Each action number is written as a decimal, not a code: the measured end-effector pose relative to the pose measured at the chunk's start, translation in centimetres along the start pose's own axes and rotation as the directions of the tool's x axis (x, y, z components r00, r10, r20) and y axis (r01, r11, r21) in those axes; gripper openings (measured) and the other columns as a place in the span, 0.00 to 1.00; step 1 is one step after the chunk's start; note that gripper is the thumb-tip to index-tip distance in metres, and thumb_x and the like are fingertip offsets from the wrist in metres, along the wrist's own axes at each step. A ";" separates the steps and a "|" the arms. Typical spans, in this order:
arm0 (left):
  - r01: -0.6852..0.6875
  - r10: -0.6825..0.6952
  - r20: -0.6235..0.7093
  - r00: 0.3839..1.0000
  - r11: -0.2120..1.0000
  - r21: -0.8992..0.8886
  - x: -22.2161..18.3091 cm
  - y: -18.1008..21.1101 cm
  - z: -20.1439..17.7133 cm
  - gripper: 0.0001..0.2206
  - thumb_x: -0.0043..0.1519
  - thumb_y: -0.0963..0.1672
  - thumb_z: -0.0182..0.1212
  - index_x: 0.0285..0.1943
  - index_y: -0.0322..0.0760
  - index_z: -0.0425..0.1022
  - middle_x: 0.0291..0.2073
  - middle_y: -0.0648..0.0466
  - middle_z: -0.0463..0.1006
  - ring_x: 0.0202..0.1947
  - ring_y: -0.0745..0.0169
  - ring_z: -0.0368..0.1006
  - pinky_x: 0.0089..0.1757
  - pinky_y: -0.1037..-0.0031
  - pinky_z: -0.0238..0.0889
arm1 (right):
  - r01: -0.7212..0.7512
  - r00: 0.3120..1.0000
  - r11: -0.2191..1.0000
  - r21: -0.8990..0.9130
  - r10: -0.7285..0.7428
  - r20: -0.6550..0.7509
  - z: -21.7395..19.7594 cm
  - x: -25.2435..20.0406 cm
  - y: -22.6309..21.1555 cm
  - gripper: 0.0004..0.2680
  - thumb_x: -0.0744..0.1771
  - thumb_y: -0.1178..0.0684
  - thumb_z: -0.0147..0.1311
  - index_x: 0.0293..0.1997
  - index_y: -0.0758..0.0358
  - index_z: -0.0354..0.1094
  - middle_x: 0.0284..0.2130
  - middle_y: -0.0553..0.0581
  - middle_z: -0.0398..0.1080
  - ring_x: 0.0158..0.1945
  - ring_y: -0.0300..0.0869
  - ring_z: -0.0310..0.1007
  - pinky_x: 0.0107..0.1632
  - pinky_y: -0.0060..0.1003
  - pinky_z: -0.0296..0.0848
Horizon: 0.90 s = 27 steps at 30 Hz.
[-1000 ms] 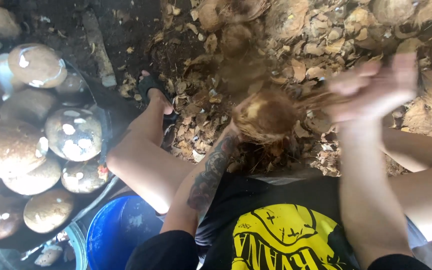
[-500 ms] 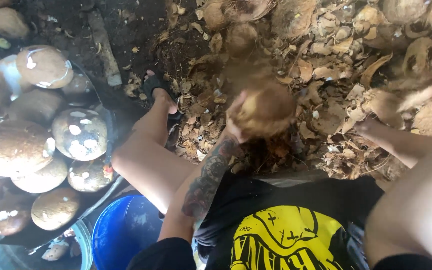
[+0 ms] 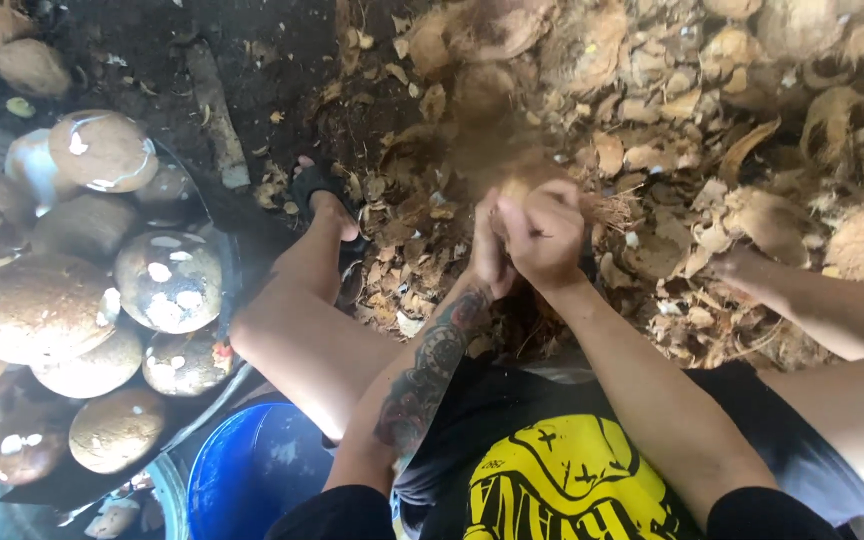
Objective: Peeling the outer husk and shaving the inner shell of coconuts using a knife
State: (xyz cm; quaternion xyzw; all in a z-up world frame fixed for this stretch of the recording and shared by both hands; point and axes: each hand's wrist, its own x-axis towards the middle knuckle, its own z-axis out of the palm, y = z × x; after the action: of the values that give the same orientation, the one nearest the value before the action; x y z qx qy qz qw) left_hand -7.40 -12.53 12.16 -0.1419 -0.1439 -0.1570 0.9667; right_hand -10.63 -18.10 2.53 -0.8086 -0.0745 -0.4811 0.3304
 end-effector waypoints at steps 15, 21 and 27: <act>0.630 -0.630 -0.353 0.692 0.288 0.722 -3.2 6.5 -5.2 0.38 0.50 0.50 0.84 0.65 0.22 0.73 0.54 0.36 0.78 0.58 0.43 0.74 0.62 0.48 0.64 | -0.720 0.582 -0.114 0.685 0.437 0.685 -10.4 14.7 -8.4 0.27 0.71 0.26 0.31 0.13 0.50 0.49 0.06 0.49 0.47 0.09 0.44 0.57 0.18 0.34 0.54; 0.779 -0.572 -0.603 0.556 0.105 0.619 -5.5 4.7 -1.7 0.47 0.43 0.40 0.84 0.73 0.20 0.62 0.62 0.36 0.70 0.61 0.39 0.68 0.57 0.55 0.68 | -0.603 0.285 -0.483 0.635 0.613 0.737 -11.0 16.1 -8.3 0.24 0.64 0.28 0.51 0.14 0.51 0.48 0.07 0.46 0.44 0.10 0.39 0.51 0.20 0.34 0.51; 0.530 -0.704 -0.164 0.691 0.338 0.778 -5.6 6.1 -2.2 0.40 0.60 0.56 0.69 0.83 0.46 0.61 0.81 0.47 0.61 0.81 0.46 0.58 0.78 0.41 0.44 | -0.679 0.734 0.155 0.718 0.185 0.654 -16.7 12.9 3.6 0.31 0.68 0.27 0.29 0.40 0.69 0.77 0.30 0.71 0.73 0.39 0.60 0.81 0.21 0.37 0.70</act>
State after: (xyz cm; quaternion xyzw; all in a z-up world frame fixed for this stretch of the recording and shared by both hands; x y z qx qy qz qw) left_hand -9.89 -6.25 6.95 0.3411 -0.3362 -0.4183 0.7718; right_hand -14.38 -33.57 16.87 -0.5231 -0.1637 -0.0377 0.8355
